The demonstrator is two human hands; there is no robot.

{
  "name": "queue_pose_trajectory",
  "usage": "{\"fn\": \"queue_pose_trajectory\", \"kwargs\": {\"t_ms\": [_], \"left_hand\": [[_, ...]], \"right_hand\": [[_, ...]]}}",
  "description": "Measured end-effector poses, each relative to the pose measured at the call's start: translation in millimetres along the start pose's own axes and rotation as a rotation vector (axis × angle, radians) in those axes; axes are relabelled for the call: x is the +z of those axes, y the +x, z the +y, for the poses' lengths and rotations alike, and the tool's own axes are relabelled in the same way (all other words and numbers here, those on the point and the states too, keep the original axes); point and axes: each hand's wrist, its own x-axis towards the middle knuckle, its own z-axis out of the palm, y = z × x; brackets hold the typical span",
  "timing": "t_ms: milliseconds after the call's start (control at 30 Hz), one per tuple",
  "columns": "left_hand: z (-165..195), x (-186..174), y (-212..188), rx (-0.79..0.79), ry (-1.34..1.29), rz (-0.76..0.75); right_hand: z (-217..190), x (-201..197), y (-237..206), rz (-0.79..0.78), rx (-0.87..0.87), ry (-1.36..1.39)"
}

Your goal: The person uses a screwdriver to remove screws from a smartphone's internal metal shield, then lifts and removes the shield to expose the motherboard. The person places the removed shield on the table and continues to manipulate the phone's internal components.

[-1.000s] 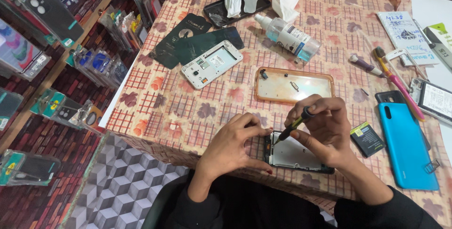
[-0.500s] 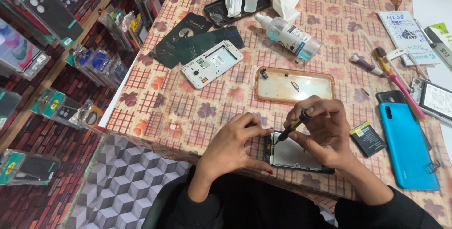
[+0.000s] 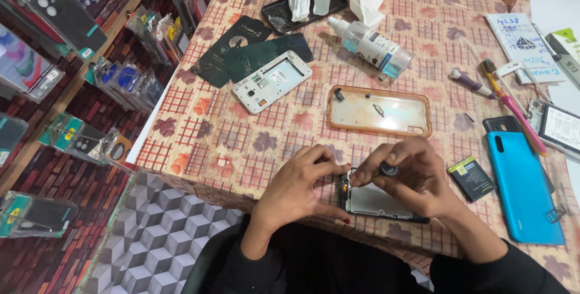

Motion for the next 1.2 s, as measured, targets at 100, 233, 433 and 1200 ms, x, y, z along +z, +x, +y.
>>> {"fn": "queue_pose_trajectory", "kwargs": {"t_ms": [100,233,433,1200], "left_hand": [[-0.3,0.1,-1.0,0.019,0.01,0.007],[-0.7,-0.5,-3.2,0.004,0.014,-0.027],[4.1,0.4,-8.7,0.014,0.014,-0.013],[49.4,-3.9,-4.0,0.046,0.073,-0.13]], "right_hand": [[5.0,-0.4,0.6,0.002,-0.053,-0.002],[7.9,-0.2,-1.2,0.117,-0.026,-0.137],[4.4,4.2,-10.1,0.086,-0.038,-0.11],[-12.2,5.5,-22.4,0.246,-0.104,-0.086]]}}
